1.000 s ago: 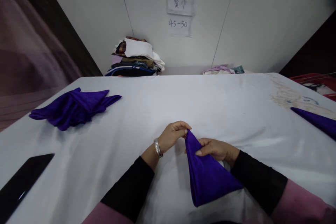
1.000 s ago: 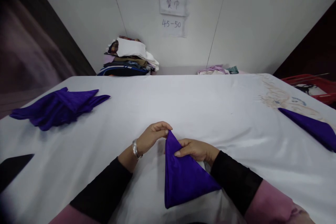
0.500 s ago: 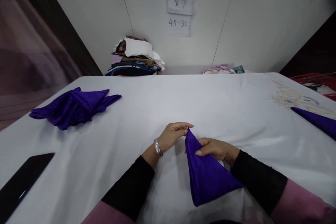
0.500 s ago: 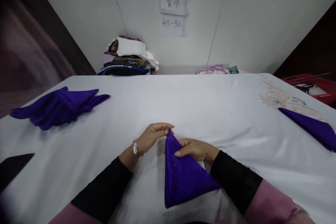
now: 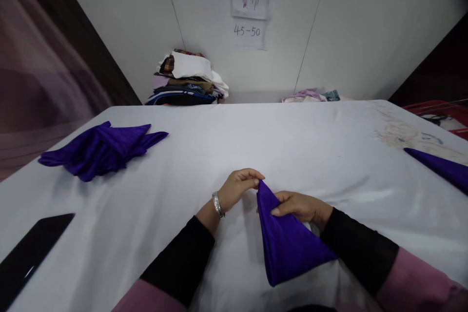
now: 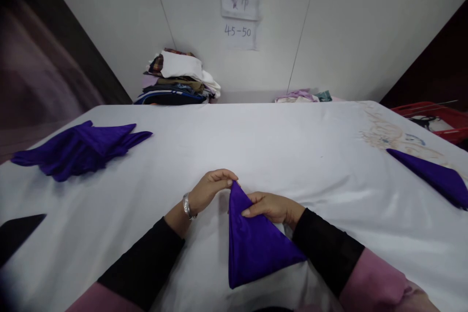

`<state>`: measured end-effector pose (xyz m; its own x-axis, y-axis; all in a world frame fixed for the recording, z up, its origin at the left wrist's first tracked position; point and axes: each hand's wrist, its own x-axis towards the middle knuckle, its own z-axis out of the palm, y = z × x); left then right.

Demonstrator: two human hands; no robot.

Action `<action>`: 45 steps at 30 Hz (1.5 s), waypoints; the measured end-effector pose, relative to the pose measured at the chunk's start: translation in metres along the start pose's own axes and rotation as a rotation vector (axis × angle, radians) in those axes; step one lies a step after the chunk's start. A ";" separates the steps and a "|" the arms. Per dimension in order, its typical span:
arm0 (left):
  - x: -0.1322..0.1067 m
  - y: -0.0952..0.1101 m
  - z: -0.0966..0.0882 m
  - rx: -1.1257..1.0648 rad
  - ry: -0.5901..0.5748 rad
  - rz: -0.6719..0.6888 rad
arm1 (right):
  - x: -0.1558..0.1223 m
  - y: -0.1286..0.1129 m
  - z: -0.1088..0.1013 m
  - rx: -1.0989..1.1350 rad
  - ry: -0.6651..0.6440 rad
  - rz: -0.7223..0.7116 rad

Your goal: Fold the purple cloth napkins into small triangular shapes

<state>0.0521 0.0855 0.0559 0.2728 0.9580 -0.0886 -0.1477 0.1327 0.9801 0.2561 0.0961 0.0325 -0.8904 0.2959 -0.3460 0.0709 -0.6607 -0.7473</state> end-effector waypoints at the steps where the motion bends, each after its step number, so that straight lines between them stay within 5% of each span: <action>1: 0.000 0.001 0.000 0.007 -0.003 -0.002 | 0.000 0.000 0.000 -0.007 0.001 -0.001; 30: 0.004 0.000 -0.006 0.173 0.063 0.020 | 0.002 0.000 0.005 -0.017 0.066 -0.028; 45: 0.000 0.014 -0.007 0.295 0.183 -0.056 | 0.006 -0.004 0.023 -0.430 0.157 -0.268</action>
<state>0.0434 0.0891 0.0686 0.0937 0.9845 -0.1482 0.1509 0.1331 0.9795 0.2400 0.0846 0.0466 -0.8268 0.5371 -0.1672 0.0573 -0.2153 -0.9749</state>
